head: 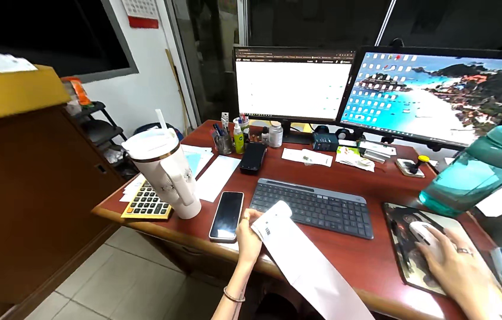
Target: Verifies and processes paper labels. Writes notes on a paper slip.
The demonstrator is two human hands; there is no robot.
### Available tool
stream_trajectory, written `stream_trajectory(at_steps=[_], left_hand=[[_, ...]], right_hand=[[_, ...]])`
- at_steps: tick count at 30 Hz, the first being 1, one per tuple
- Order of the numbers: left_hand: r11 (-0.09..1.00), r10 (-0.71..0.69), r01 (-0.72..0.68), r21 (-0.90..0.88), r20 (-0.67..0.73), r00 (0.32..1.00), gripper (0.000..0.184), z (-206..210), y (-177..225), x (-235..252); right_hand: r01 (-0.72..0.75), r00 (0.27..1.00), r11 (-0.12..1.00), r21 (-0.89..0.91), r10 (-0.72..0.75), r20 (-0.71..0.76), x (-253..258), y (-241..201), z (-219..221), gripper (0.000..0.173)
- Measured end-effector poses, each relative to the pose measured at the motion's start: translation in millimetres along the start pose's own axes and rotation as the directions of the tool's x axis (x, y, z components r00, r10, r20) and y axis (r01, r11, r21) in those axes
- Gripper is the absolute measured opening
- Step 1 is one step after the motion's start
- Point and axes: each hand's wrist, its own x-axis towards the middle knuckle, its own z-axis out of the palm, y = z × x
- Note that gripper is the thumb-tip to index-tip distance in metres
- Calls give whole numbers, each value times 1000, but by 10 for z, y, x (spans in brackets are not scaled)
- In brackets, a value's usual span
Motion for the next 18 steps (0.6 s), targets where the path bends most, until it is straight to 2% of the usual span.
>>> stream_trajectory(at_steps=[2,6,10,18], left_hand=[[999,9,-10,32,33,999,19,-7,22,-20],[999,5,-6,33,40,999,19,-22,5,-28],[999,-32,32,25,0,999,19,-4,38,-20],[999,-46,46,22,-7,999,17,-13,68,-36]], right_hand=[[-32,999,999,-6,32,43,70,12,5,52],[19,998,1000,22,-20,59,104,196,182,46],[71,995,996,58,-75,69,95,150,180,47],[58,991,996,74,-66,117,100,144,177,52]])
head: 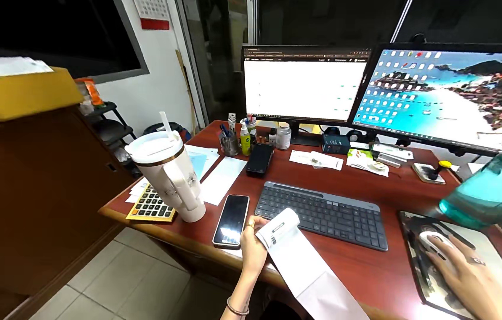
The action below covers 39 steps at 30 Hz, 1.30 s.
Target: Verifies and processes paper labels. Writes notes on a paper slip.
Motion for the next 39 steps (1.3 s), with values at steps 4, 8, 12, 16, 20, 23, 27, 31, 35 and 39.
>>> stream_trajectory(at_steps=[4,8,12,16,20,23,27,31,35,39], left_hand=[[1000,4,-4,-2,-1,1000,17,3,-4,1],[1000,8,-8,-20,-3,1000,16,2,-3,-2],[1000,5,-5,-16,-3,1000,17,4,0,-4],[1000,1,-1,-8,-2,1000,17,4,0,-3],[1000,8,-8,-13,-3,1000,17,5,-5,-3],[1000,5,-5,-9,-1,1000,16,3,-7,-6],[1000,11,-11,-17,-7,1000,17,7,-8,-6],[1000,20,-20,-17,-1,1000,16,0,-8,-7],[1000,20,-20,-9,-6,1000,17,4,-16,-8],[1000,19,-19,-8,-10,1000,16,3,-15,-6]], right_hand=[[-9,1000,1000,-9,9,-11,-5,5,7,50],[17,999,1000,-17,-17,-41,-8,12,13,47],[15,999,1000,-22,-16,-39,-14,22,3,48],[10,1000,1000,-19,-11,-23,-1,41,10,49],[11,1000,1000,-23,-11,-20,-7,36,7,49],[13,1000,1000,-21,-14,-21,-12,45,14,49],[5,1000,1000,-19,-6,-7,-7,20,-8,50],[0,1000,1000,-23,0,8,-9,-10,-33,49],[10,1000,1000,-18,-11,-11,-13,4,-17,50],[5,1000,1000,-23,-5,-13,-10,-6,-21,50]])
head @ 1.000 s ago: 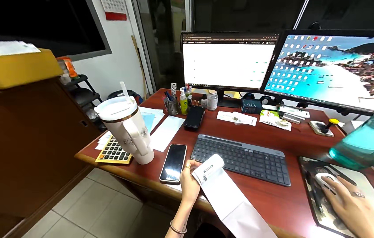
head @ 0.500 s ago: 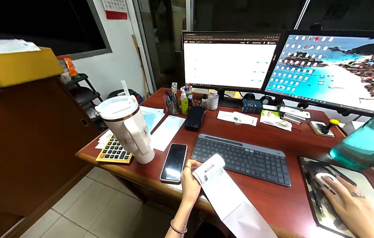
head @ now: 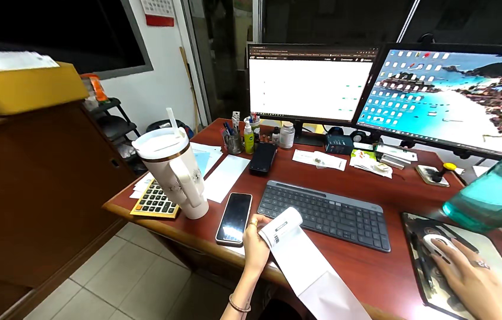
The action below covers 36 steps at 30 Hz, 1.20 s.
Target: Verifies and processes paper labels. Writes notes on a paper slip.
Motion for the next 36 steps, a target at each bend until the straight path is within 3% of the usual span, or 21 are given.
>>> stream_trajectory(at_steps=[15,36], left_hand=[[1000,-4,4,15,4,1000,17,-4,4,0],[1000,-8,7,18,9,1000,18,-3,-10,-1]], right_hand=[[18,996,999,-39,-21,-82,-32,-17,-30,46],[26,997,999,-44,-29,-77,-25,5,-16,49]])
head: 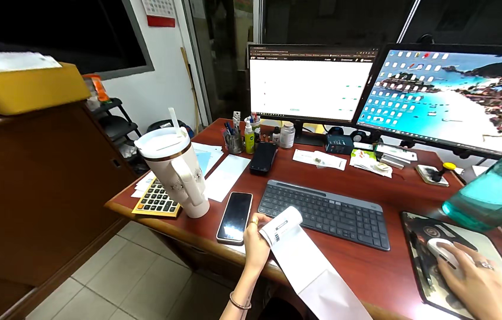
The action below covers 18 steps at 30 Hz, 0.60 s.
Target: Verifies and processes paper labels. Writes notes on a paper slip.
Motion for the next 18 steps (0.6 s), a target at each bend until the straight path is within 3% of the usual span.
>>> stream_trajectory(at_steps=[18], left_hand=[[1000,8,-8,10,2,1000,16,0,-2,4]], right_hand=[[11,1000,999,32,-11,14,0,15,17,48]])
